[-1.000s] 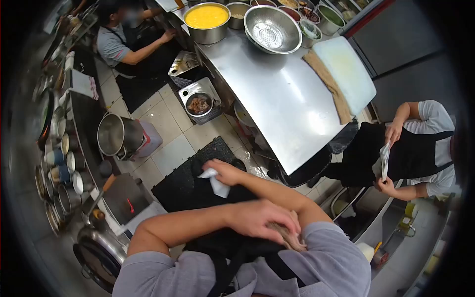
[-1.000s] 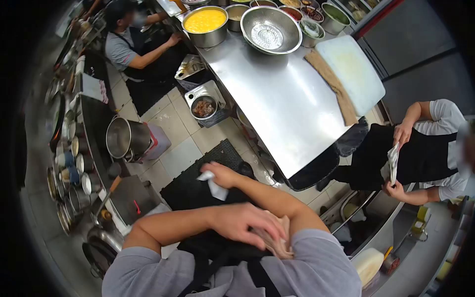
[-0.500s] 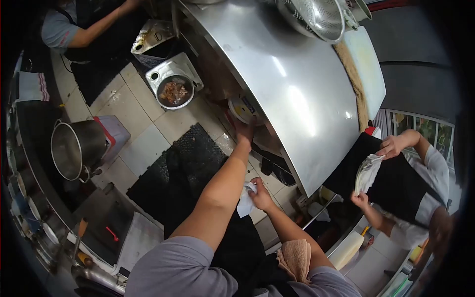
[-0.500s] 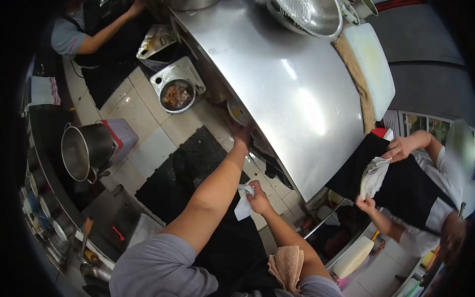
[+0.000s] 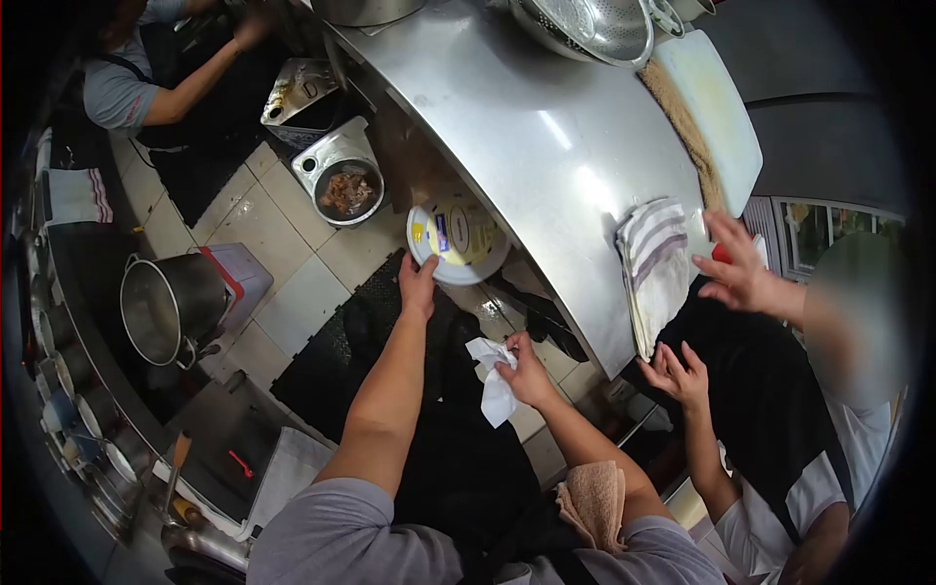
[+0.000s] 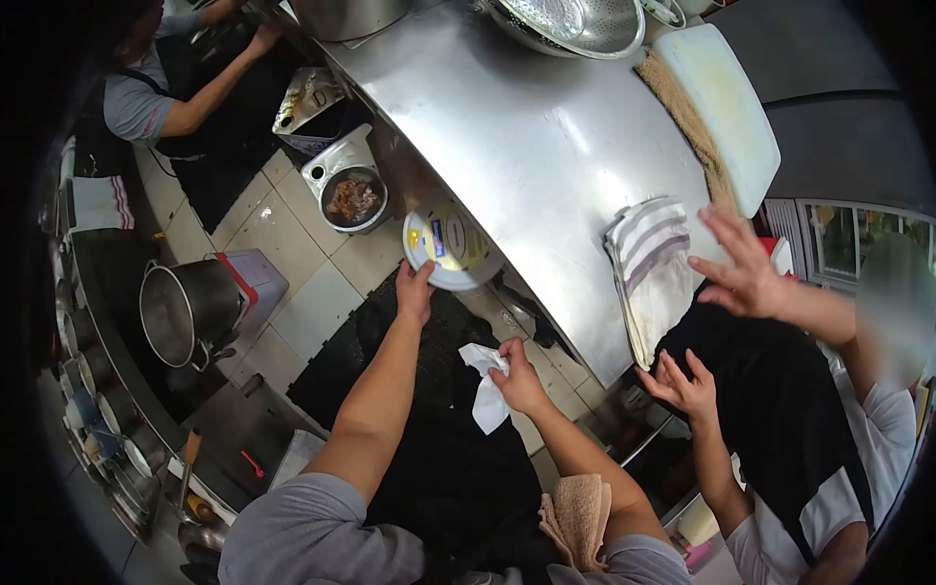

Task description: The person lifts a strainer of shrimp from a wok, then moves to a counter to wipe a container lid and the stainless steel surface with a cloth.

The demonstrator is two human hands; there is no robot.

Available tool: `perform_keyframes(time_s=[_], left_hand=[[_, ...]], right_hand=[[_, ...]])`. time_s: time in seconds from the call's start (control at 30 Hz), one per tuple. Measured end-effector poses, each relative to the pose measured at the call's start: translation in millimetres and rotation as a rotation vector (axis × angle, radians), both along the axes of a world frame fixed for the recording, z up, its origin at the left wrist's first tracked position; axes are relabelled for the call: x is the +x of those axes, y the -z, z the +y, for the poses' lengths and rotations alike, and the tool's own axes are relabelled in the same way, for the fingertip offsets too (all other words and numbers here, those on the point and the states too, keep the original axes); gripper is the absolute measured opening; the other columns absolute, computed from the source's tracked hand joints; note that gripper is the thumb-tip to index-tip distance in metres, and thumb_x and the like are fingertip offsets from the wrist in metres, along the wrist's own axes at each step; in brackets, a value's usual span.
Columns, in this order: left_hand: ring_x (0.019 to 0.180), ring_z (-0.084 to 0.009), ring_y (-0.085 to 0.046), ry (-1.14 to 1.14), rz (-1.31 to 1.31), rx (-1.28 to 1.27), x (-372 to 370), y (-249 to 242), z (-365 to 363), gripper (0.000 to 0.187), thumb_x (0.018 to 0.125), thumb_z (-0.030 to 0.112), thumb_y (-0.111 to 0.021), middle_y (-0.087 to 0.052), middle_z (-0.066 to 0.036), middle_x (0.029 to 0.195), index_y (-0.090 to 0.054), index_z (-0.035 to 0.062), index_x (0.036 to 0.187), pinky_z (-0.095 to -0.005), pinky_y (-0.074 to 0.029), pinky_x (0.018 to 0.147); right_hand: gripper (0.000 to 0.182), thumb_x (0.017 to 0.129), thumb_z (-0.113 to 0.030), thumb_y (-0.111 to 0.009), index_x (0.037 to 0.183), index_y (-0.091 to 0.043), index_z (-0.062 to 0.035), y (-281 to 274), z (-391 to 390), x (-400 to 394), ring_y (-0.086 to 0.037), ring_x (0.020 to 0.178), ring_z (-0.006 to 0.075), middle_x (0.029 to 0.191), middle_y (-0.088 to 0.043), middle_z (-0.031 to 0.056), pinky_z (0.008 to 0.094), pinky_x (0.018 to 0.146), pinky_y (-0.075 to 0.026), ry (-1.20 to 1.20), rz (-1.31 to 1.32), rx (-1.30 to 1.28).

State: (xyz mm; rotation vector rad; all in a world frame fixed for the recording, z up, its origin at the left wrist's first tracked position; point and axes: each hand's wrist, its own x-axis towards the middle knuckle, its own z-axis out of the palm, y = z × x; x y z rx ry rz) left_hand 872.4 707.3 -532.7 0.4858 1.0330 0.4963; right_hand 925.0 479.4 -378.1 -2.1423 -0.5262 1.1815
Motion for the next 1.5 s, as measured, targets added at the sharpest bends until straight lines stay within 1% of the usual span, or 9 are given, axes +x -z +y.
perform_keyframes(time_s=[0.17,0.37,0.5,0.7,0.83,0.97,1.0,1.13,1.5], left_hand=[[0.109,-0.0214,-0.061,0.134,0.027,0.070,-61,-10,17,0.054,0.089,0.006,-0.066,-0.062,-0.014,0.124,-0.046,-0.0010,0.140,-0.0339,-0.048,0.096],[0.104,-0.0202,-0.064,0.538,0.133,0.215,-142,-60,59,0.052,0.085,0.012,-0.068,-0.067,-0.016,0.116,-0.055,-0.0016,0.134,-0.0322,-0.049,0.093],[0.102,-0.0196,-0.065,0.758,0.157,0.304,-163,-138,83,0.053,0.083,0.013,-0.070,-0.068,-0.014,0.115,-0.057,-0.0013,0.133,-0.0323,-0.049,0.092],[0.100,-0.0185,-0.064,1.048,0.127,0.390,-151,-252,114,0.047,0.083,0.015,-0.066,-0.068,-0.012,0.111,-0.060,-0.0034,0.127,-0.0324,-0.049,0.090],[0.095,-0.0203,-0.067,1.221,0.028,0.576,-141,-283,127,0.050,0.079,0.020,-0.068,-0.070,-0.014,0.108,-0.063,-0.0002,0.125,-0.0327,-0.051,0.086],[0.092,-0.0209,-0.067,1.390,0.031,0.609,-138,-319,133,0.051,0.075,0.027,-0.070,-0.071,-0.015,0.102,-0.067,-0.0021,0.116,-0.0334,-0.051,0.081],[0.086,-0.0182,-0.066,1.402,0.039,0.630,-138,-317,134,0.047,0.076,0.027,-0.071,-0.071,-0.013,0.097,-0.069,-0.0034,0.111,-0.0323,-0.051,0.075],[0.078,-0.0124,-0.065,1.411,0.004,0.469,-139,-335,131,0.040,0.077,0.023,-0.069,-0.069,-0.008,0.092,-0.069,-0.0034,0.108,-0.0282,-0.050,0.067],[0.087,-0.0139,-0.067,1.387,-0.161,0.407,-132,-365,85,0.039,0.081,0.016,-0.066,-0.071,-0.009,0.100,-0.067,-0.0026,0.116,-0.0276,-0.052,0.077]], right_hand=[[0.035,0.084,-0.006,-0.068,0.104,-0.040,-0.0069,-19,28,-5,-0.061,0.091,0.0306,0.094,-0.056,0.0151,0.0384,0.083,-0.048,-0.008,-0.008,0.009],[0.023,0.079,-0.001,-0.069,0.092,-0.049,-0.0042,-54,60,-5,-0.062,0.089,0.0266,0.088,-0.061,0.0107,0.0346,0.081,-0.048,-0.128,-0.095,0.135],[0.031,0.075,-0.001,-0.071,0.105,-0.064,-0.0036,-102,96,-2,-0.065,0.096,0.0197,0.103,-0.068,0.0116,0.0306,0.086,-0.049,0.052,-0.138,0.314],[0.055,0.081,0.002,-0.068,0.133,-0.052,-0.0045,-205,140,-19,-0.054,0.116,0.0189,0.125,-0.056,0.0061,0.0340,0.099,-0.045,0.001,0.056,0.552],[0.057,0.077,-0.004,-0.072,0.131,-0.054,-0.0089,-251,172,-56,-0.056,0.114,0.0334,0.125,-0.056,0.0139,0.0388,0.098,-0.046,-0.307,-0.410,0.534],[0.037,0.077,-0.015,-0.075,0.113,-0.069,-0.0121,-262,183,-67,-0.051,0.116,0.0250,0.121,-0.060,0.0048,0.0419,0.098,-0.037,-0.513,-0.845,0.391],[0.027,0.077,-0.022,-0.076,0.102,-0.073,-0.0148,-257,183,-65,-0.051,0.112,0.0218,0.116,-0.061,0.0009,0.0416,0.094,-0.036,-0.551,-0.904,0.377],[0.026,0.077,-0.026,-0.076,0.101,-0.074,-0.0168,-265,173,-68,-0.052,0.106,0.0216,0.107,-0.062,-0.0010,0.0416,0.090,-0.036,-0.591,-0.901,0.305],[0.024,0.082,-0.036,-0.070,0.096,-0.075,-0.0177,-286,114,-69,-0.053,0.101,0.0219,0.096,-0.063,-0.0005,0.0422,0.085,-0.035,-0.391,-0.902,0.143]])
